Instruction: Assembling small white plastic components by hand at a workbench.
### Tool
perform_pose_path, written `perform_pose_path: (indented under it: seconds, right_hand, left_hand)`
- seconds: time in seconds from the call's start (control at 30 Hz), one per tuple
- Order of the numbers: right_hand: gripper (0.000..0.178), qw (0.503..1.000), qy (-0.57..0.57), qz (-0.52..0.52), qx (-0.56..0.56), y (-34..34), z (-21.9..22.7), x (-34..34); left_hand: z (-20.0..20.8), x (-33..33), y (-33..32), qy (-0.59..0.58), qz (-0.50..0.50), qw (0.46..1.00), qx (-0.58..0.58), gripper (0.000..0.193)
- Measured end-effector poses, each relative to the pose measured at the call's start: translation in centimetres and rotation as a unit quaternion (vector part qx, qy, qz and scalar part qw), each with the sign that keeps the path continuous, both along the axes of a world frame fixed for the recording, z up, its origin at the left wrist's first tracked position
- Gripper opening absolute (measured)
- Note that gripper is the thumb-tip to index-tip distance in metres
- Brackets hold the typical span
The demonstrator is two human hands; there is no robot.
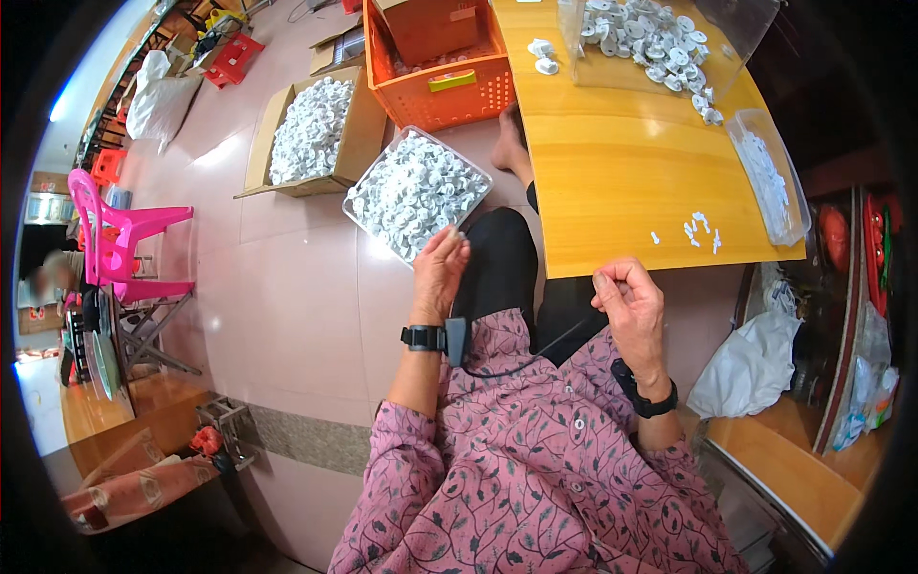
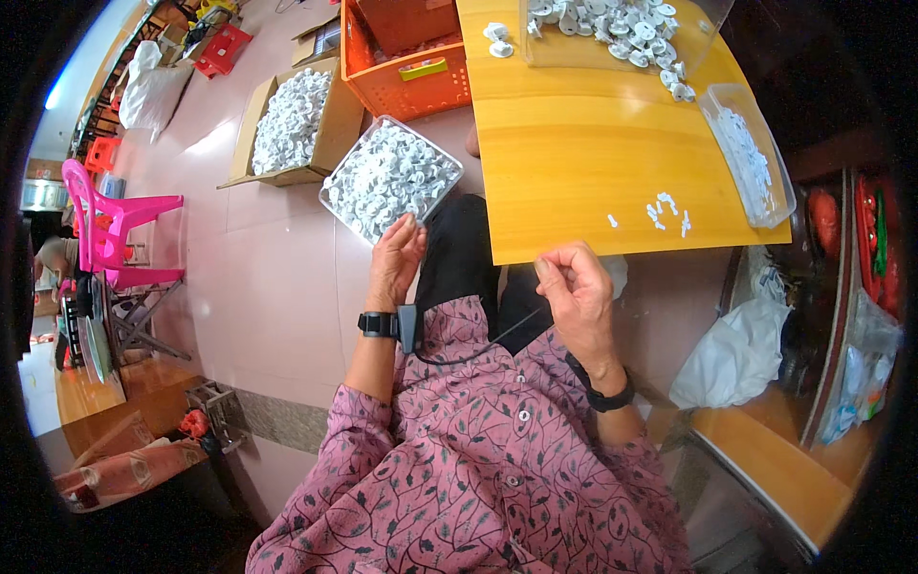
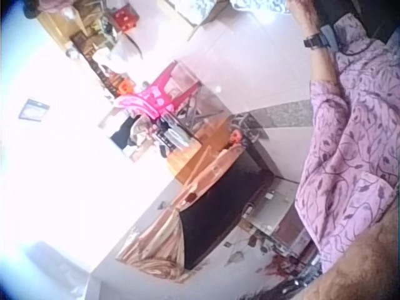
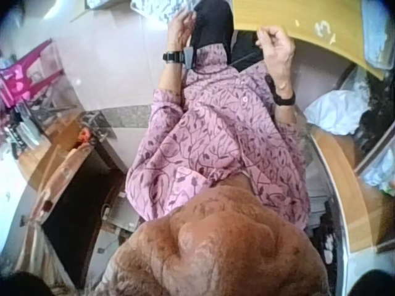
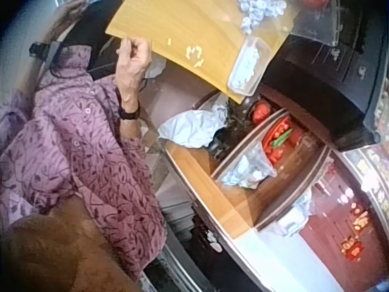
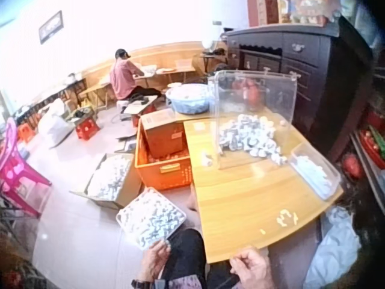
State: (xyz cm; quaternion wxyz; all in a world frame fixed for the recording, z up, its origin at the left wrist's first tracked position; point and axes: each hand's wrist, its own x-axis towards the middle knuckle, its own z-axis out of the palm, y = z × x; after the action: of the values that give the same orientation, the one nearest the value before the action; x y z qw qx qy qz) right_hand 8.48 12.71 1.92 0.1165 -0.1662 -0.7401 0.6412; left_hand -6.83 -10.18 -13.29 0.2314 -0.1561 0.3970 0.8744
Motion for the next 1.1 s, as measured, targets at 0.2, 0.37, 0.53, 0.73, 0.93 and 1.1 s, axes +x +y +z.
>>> perform_pose_path:
  seconds: [0.2,0.37,0.53,0.73,0.93,1.1]
  right_hand:
    - [0.007,0.999,-0.035,-0.008,-0.007,0.4,-1.3,1.1]
    - [0.006,0.999,-0.043,-0.013,-0.007,0.8,-1.7,1.4]
    - [0.007,0.998,-0.043,-0.009,0.034,0.9,-1.1,1.2]
    - [0.007,0.999,-0.049,-0.007,0.022,0.9,-1.2,0.9]
    - [0.007,0.998,-0.045,-0.012,0.029,1.1,-1.3,1.4]
    - [0.007,0.999,-0.035,-0.004,0.025,0.7,-1.0,1.0]
  left_hand:
    - [-9.9,-2.7,-6.2,-0.14,0.126,0.982,-0.015,0.013]
    - [-13.0,-4.4,-8.0,-0.176,0.132,0.974,-0.044,0.014]
    - [-14.0,-7.8,-8.6,-0.198,0.135,0.969,-0.056,0.014]
    - [-11.3,-14.3,-10.1,-0.113,0.175,0.975,-0.077,0.015]
    - [-9.2,-15.7,-8.5,-0.041,0.256,0.955,-0.142,0.028]
    - [-11.8,-13.3,-10.8,-0.102,0.213,0.952,-0.192,0.033]
